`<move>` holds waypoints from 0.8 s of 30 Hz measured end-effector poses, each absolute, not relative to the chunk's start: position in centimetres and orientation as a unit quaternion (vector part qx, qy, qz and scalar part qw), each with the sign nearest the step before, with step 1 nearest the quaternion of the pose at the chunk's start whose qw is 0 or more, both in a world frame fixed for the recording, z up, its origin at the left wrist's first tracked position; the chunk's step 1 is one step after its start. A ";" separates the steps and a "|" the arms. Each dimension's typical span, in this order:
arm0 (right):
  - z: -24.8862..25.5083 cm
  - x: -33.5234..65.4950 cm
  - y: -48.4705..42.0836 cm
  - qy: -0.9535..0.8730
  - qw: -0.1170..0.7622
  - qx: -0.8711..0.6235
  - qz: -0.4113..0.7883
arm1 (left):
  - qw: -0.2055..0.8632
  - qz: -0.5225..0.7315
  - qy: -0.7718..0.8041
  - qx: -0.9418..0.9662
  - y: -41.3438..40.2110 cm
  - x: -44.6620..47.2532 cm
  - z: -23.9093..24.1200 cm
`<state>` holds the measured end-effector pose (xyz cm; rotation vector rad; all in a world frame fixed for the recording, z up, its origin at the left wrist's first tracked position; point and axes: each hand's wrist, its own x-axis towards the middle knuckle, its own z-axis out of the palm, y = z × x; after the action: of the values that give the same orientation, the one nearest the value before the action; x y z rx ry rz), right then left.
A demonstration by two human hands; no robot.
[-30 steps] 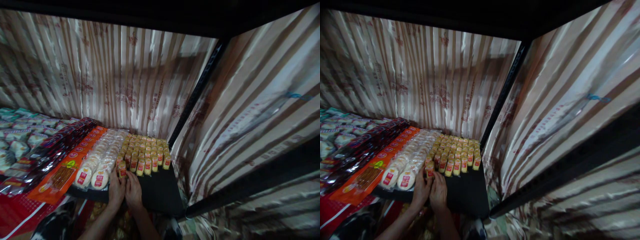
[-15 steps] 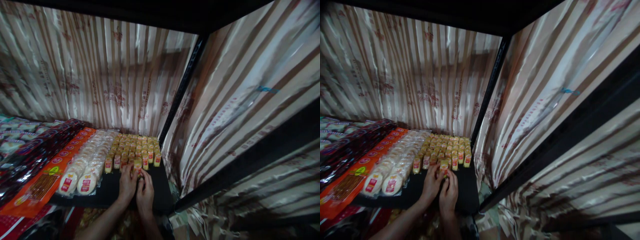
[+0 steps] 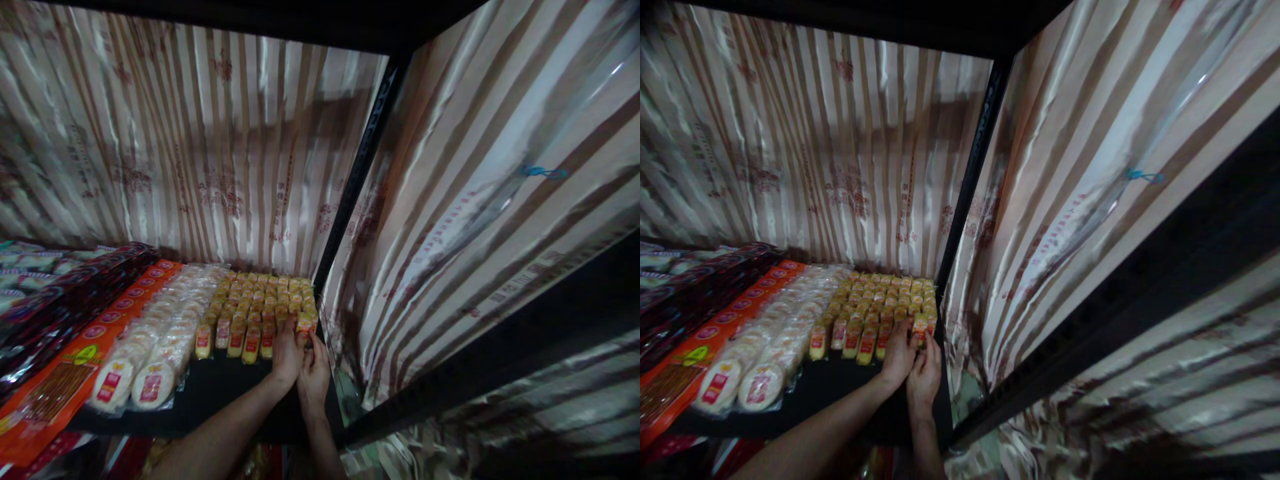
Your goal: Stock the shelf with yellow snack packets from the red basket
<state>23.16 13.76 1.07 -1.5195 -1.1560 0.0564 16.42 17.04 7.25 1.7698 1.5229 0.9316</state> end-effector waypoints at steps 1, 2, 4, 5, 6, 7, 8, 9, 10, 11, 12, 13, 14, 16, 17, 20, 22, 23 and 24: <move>0.9 23.3 14.0 -0.493 0.581 -0.647 0.026 | 0.305 0.345 0.577 0.674 17.1 16.5 7.1; 0.6 23.4 14.2 -0.494 0.582 -0.645 0.030 | 0.301 0.340 0.577 0.679 17.0 16.5 6.9; 0.2 23.5 14.6 -0.494 0.583 -0.644 0.038 | 0.290 0.333 0.577 0.687 16.9 16.5 6.7; 0.0 23.6 14.8 -0.496 0.582 -0.643 0.043 | 0.284 0.331 0.577 0.691 16.9 16.4 6.7; -0.2 23.6 14.9 -0.496 0.582 -0.642 0.048 | 0.280 0.328 0.575 0.695 16.8 16.4 6.6; -0.4 23.6 15.1 -0.496 0.583 -0.641 0.052 | 0.277 0.326 0.573 0.700 16.8 16.4 6.6; -0.5 23.6 15.1 -0.494 0.586 -0.640 0.055 | 0.276 0.323 0.569 0.704 16.7 16.3 6.6; -0.5 23.6 15.2 -0.493 0.589 -0.638 0.058 | 0.276 0.322 0.564 0.708 16.7 16.2 6.6; -0.5 23.5 15.2 -0.494 0.591 -0.635 0.060 | 0.276 0.323 0.561 0.710 16.7 16.2 6.6; -0.5 23.4 15.2 -0.495 0.593 -0.632 0.061 | 0.275 0.326 0.559 0.711 16.6 16.1 6.5; -0.4 23.3 15.2 -0.498 0.592 -0.630 0.061 | 0.273 0.332 0.559 0.709 16.6 16.0 6.5; -0.3 23.2 15.2 -0.501 0.591 -0.629 0.061 | 0.269 0.338 0.559 0.708 16.6 15.9 6.4; -0.1 23.1 15.2 -0.504 0.589 -0.629 0.060 | 0.267 0.343 0.561 0.705 16.6 15.8 6.3; 0.0 23.0 15.2 -0.508 0.583 -0.631 0.059 | 0.265 0.343 0.568 0.700 16.7 15.6 6.2; 0.0 23.0 15.2 -0.511 0.580 -0.632 0.060 | 0.266 0.341 0.572 0.697 16.8 15.6 6.1; -0.2 23.0 15.4 -0.513 0.573 -0.636 0.062 | 0.276 0.339 0.570 0.696 17.0 15.6 5.9; -0.5 23.0 15.6 -0.507 0.575 -0.639 0.063 | 0.279 0.348 0.557 0.701 17.1 15.7 5.8; -0.6 23.1 15.6 -0.506 0.577 -0.638 0.065 | 0.279 0.355 0.552 0.702 17.1 15.8 5.7; -0.8 23.2 15.6 -0.506 0.577 -0.637 0.069 | 0.278 0.362 0.548 0.701 17.1 15.8 5.6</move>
<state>23.16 15.62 -0.77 -1.4908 -1.1840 0.1625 15.84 17.07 5.62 1.8814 1.4696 0.9728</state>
